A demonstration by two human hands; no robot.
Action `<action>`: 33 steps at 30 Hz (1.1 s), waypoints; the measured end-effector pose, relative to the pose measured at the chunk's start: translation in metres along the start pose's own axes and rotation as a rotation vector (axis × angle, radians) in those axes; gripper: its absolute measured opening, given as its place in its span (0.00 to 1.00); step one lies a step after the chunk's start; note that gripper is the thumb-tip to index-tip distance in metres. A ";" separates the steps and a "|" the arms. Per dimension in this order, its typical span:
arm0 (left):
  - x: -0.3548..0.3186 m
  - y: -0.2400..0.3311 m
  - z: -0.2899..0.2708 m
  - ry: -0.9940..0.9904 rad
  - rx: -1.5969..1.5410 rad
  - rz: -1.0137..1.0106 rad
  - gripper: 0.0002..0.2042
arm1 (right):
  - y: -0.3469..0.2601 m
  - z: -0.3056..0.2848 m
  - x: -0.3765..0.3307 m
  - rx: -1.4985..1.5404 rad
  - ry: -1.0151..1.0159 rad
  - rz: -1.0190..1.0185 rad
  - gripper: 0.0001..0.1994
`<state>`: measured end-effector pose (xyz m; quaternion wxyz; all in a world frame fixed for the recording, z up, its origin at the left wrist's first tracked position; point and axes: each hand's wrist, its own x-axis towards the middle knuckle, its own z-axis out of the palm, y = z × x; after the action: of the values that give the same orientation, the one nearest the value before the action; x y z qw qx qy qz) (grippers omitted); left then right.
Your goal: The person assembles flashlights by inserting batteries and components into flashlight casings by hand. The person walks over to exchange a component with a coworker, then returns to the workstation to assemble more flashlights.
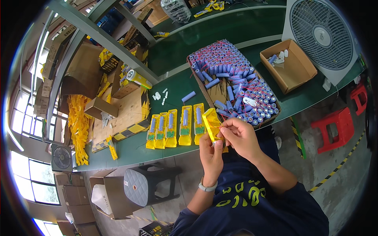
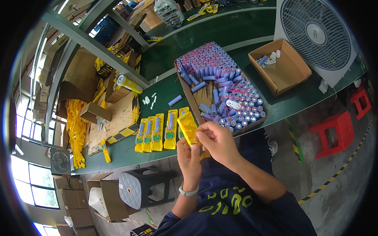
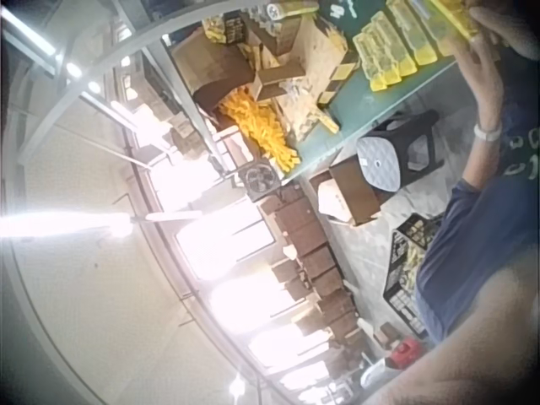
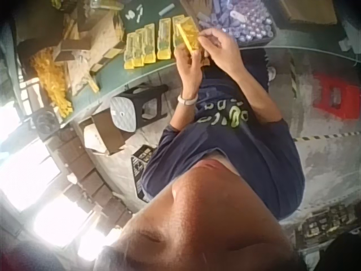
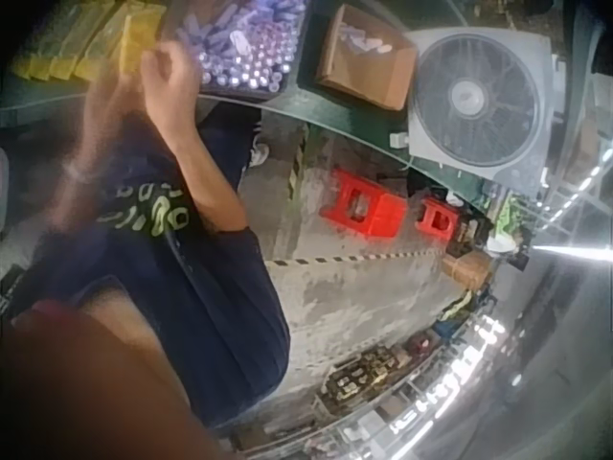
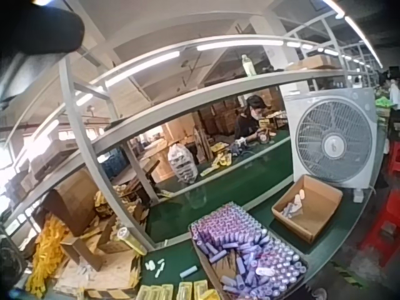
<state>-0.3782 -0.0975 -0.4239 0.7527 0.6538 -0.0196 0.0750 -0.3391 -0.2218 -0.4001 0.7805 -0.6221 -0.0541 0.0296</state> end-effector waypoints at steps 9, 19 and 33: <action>0.002 -0.005 0.000 -0.004 0.020 -0.002 0.16 | 0.010 0.005 -0.005 -0.117 0.128 -0.154 0.07; 0.011 0.003 0.004 0.050 -0.228 -0.062 0.14 | 0.013 0.018 -0.018 -0.705 0.251 -0.727 0.11; 0.018 0.007 0.007 0.051 -0.377 -0.188 0.14 | 0.019 0.009 -0.035 -0.830 0.123 -0.627 0.17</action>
<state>-0.3613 -0.1017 -0.4134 0.8655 0.4984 0.0468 0.0161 -0.3747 -0.2131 -0.4188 0.4413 -0.8335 -0.1989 -0.2662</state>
